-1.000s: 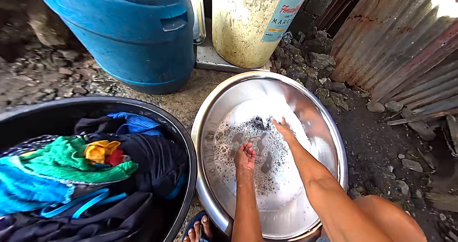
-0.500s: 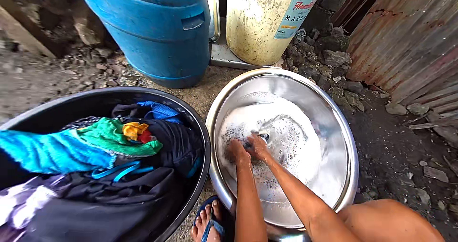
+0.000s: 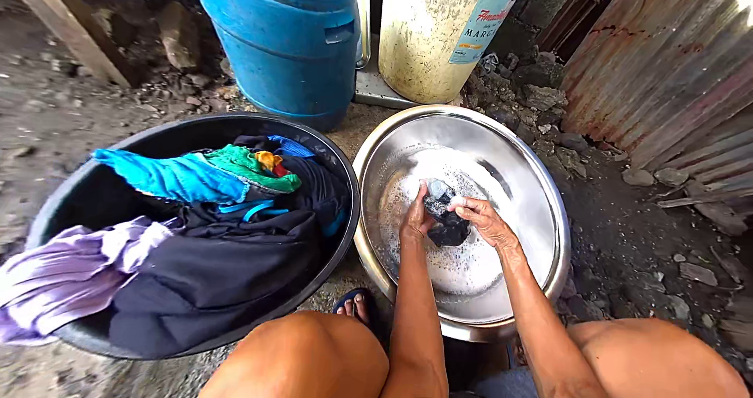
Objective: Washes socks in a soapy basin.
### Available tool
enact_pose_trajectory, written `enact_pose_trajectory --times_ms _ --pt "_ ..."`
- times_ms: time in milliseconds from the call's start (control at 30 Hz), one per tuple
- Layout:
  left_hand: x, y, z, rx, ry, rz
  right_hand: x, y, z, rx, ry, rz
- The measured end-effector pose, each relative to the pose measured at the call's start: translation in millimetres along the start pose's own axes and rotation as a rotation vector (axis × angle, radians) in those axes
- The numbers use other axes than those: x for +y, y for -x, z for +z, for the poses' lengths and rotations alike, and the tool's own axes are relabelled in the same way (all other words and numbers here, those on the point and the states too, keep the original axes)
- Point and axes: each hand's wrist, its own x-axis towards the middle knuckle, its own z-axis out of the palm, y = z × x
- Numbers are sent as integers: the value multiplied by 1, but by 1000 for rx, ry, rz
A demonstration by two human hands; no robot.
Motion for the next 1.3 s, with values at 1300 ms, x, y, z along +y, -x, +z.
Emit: enact_pose_trajectory --times_ms 1300 --pt "-60 7 6 -157 -1450 -308 65 41 13 662 -575 777"
